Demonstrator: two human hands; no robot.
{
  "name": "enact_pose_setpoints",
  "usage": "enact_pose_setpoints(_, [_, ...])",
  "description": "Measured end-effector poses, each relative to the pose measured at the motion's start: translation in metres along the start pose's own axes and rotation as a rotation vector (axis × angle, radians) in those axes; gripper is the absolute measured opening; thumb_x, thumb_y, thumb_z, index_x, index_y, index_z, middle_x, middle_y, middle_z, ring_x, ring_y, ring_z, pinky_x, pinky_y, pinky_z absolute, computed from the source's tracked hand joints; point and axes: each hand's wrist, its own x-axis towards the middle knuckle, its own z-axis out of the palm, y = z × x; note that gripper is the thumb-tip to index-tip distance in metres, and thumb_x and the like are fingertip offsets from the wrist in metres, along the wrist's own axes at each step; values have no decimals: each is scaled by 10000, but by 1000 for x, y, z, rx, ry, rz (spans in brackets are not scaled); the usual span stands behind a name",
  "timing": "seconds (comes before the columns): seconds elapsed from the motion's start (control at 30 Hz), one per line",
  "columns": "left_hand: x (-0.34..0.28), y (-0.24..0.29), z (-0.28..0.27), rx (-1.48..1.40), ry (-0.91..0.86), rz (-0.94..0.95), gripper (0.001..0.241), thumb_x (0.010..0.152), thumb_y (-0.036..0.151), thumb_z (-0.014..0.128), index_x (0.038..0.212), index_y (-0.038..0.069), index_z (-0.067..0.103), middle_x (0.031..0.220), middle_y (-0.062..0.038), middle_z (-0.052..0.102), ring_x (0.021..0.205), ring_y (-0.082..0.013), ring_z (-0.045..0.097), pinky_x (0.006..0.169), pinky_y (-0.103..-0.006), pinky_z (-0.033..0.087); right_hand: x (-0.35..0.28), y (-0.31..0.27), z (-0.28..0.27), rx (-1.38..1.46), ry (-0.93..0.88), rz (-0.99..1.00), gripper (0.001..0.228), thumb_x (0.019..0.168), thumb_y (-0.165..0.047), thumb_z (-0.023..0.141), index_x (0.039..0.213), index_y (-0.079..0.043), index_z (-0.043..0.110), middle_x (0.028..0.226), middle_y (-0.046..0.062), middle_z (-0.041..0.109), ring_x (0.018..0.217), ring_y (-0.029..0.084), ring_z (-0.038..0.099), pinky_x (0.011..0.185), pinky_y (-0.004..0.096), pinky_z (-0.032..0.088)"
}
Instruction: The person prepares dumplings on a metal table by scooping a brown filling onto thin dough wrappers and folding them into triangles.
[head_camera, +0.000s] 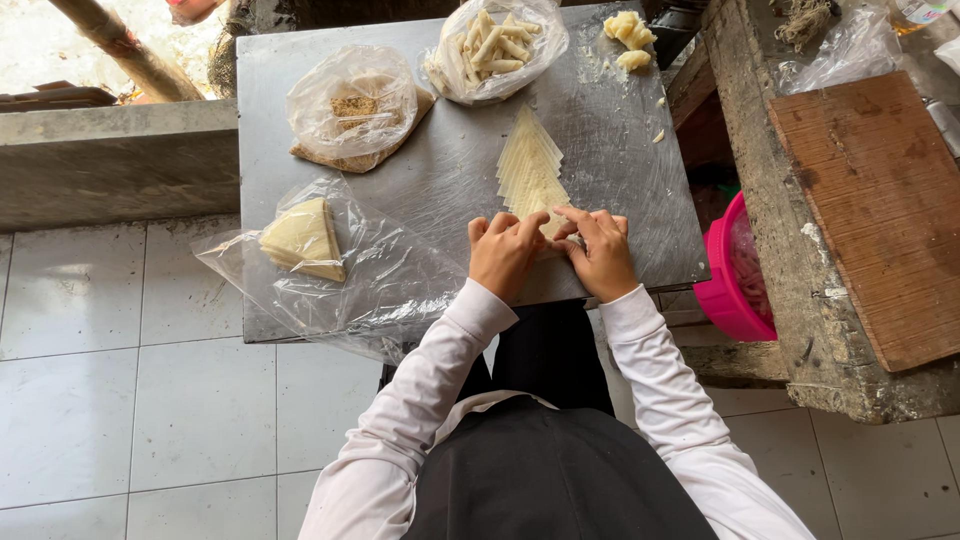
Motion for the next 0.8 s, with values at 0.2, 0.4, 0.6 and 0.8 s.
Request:
enact_pose_setpoints(0.2, [20, 0, -2, -247, -136, -443, 363, 795, 276, 804, 1117, 196, 655, 852, 76, 781, 940, -157, 652, 847, -442, 294, 19, 8, 7, 550, -119, 549, 502, 819, -230, 790, 1289, -197, 617, 903, -115, 736, 819, 68, 671, 827, 334, 509])
enact_pose_setpoints(0.4, [-1, -1, 8, -167, 55, -137, 306, 942, 221, 732, 1235, 223, 644, 985, 114, 778, 1022, -137, 643, 903, -406, 320, 15, -4, -7, 8, 45, -74, 523, 795, -153, 838, 1285, -111, 661, 906, -25, 779, 791, 191, 622, 814, 398, 438])
enact_pose_setpoints(0.6, [12, 4, 9, -140, -53, -344, 277, 870, 258, 776, 1112, 196, 655, 896, 70, 782, 990, -158, 644, 865, -459, 268, 21, -2, 7, 336, -155, 653, 449, 875, -220, 812, 1299, -152, 678, 894, -62, 763, 669, 176, 516, 711, 368, 431])
enact_pose_setpoints(0.8, [17, 0, 10, -166, 55, -316, 322, 890, 274, 759, 1183, 219, 640, 912, 91, 779, 1024, -143, 642, 907, -454, 290, 21, 4, 16, 89, -25, 294, 442, 882, -183, 827, 1287, -129, 659, 906, -48, 775, 828, 146, 643, 979, 365, 352])
